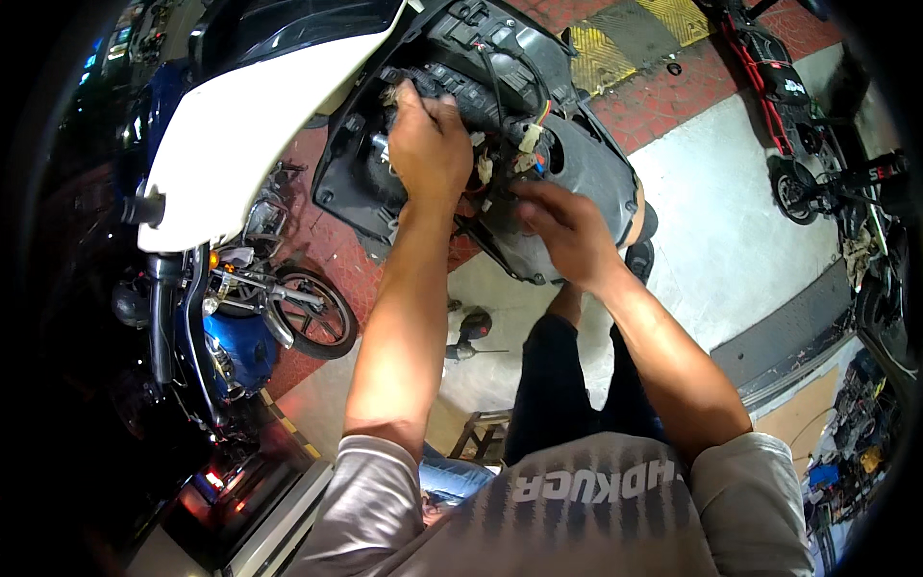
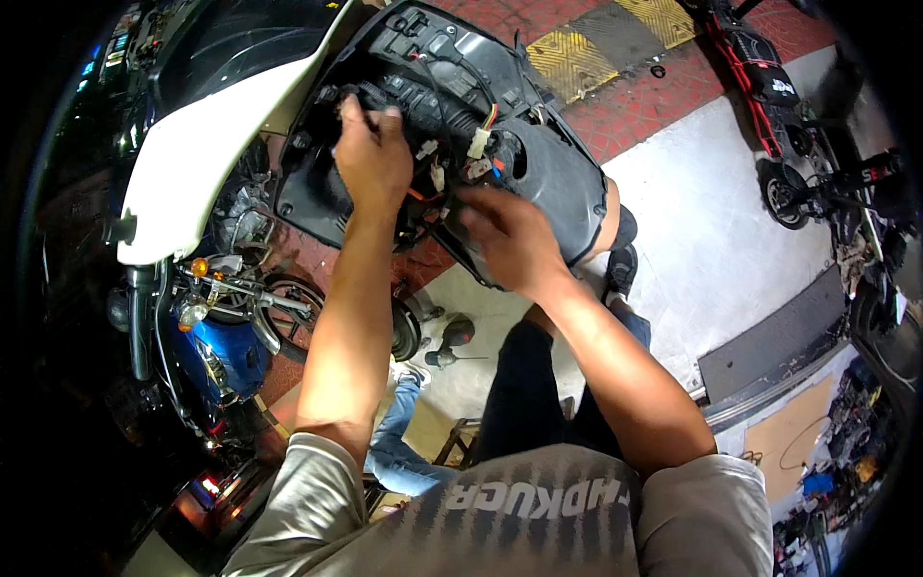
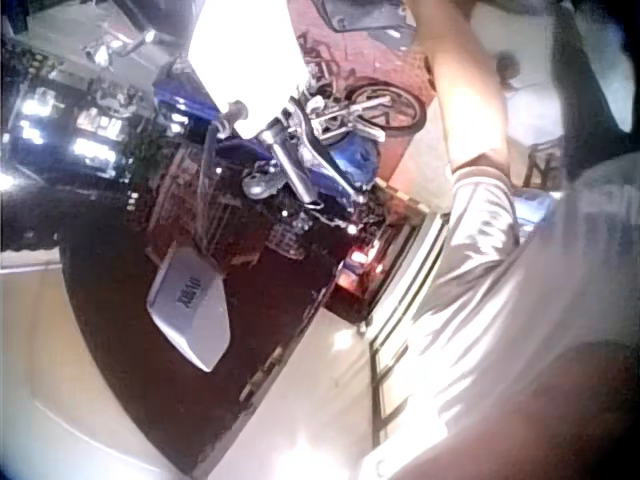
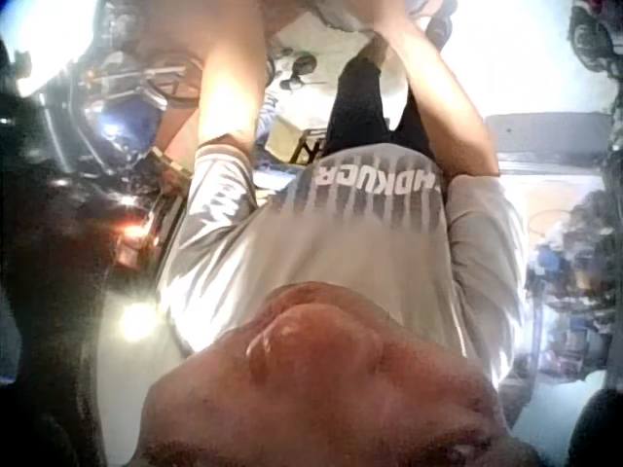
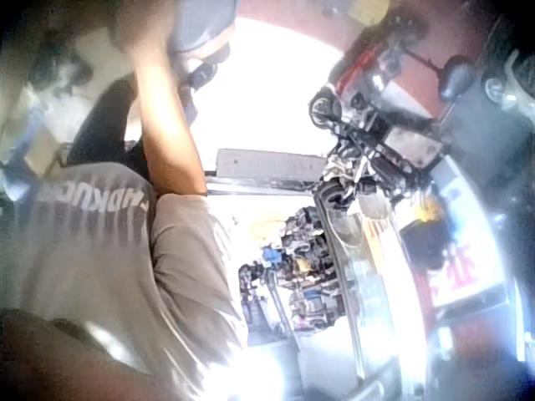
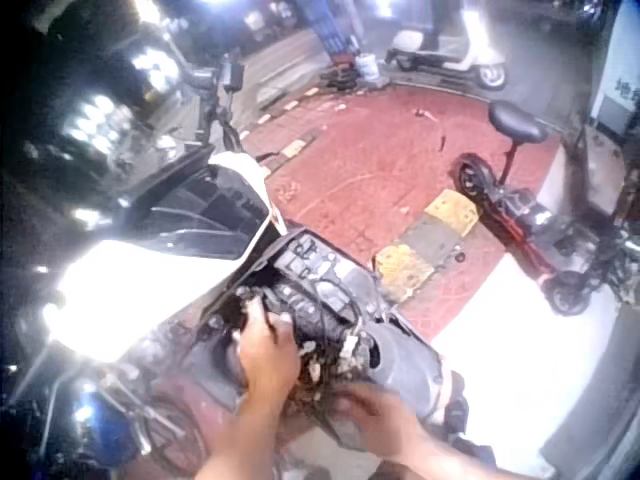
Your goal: The person removes screws from the scooter's body panel using a power drill, pulls the panel away by hand, and disconnects several electrical wire connectors from the internal assembly.
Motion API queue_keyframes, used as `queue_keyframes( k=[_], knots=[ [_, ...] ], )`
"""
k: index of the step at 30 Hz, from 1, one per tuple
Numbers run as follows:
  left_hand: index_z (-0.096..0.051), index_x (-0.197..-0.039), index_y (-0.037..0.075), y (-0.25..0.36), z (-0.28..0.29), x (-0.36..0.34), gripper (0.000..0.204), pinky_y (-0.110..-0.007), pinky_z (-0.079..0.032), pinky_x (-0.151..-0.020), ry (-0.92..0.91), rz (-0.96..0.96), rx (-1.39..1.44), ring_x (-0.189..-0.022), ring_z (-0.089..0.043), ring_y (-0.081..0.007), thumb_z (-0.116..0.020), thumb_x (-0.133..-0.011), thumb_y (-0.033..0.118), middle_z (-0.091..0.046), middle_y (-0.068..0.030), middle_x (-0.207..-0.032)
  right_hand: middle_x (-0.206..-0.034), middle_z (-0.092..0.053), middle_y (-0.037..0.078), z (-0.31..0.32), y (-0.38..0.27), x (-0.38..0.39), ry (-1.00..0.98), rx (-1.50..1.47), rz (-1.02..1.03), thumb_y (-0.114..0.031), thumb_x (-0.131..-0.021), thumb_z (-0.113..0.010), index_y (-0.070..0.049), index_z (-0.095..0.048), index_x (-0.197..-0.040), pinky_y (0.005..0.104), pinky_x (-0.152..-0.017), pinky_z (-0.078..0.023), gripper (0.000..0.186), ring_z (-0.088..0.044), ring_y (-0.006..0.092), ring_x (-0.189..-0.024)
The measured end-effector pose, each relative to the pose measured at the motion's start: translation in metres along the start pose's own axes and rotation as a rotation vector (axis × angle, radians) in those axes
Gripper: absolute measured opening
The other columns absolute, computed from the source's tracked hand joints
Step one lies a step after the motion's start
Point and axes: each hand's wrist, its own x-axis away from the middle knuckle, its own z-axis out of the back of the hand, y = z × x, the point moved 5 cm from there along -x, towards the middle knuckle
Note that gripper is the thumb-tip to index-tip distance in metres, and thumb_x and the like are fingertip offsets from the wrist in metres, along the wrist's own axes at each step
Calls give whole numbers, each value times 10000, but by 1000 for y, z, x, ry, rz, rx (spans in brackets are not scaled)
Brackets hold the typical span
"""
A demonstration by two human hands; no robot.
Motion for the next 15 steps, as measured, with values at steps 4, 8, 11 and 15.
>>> queue_keyframes(
  k=[4,8,11,15],
  knots=[
    [-283,-1534,-84,-5,13,16,759,-379,-517,-722,-60,-10,117,-713,-642,-263,-683,-922,121,-664,-74,-817,-1003,-729,171,14,29,78,-27,35,-254,-147,-979,-637,-25,-671,-1240,356,-791,-533,290,-690,232,-869],
    [-282,-1563,-43,-4,32,36,761,-306,-502,-712,-103,-93,236,-719,-583,-163,-688,-934,92,-635,-36,-852,-1077,-725,182,38,9,127,-23,332,-238,-169,-975,-636,-27,-662,-1257,398,-857,-536,317,-701,316,-962],
    [-519,-1438,23,-22,32,92,523,-344,-524,-755,-208,-251,173,-803,-640,-197,-674,-947,114,-672,-78,-913,-1097,-715,195,67,14,156,24,507,-314,-173,-963,-649,-23,-669,-1246,401,-869,-543,320,-704,315,-990],
    [-692,-1078,-2,-121,28,203,318,-374,-547,-685,-717,173,100,-794,-697,-223,-676,-947,287,-715,-111,-887,-1073,-739,218,127,91,215,267,489,-418,-212,-947,-657,-28,-698,-1216,396,-834,-565,328,-727,326,-931]
  ],
)
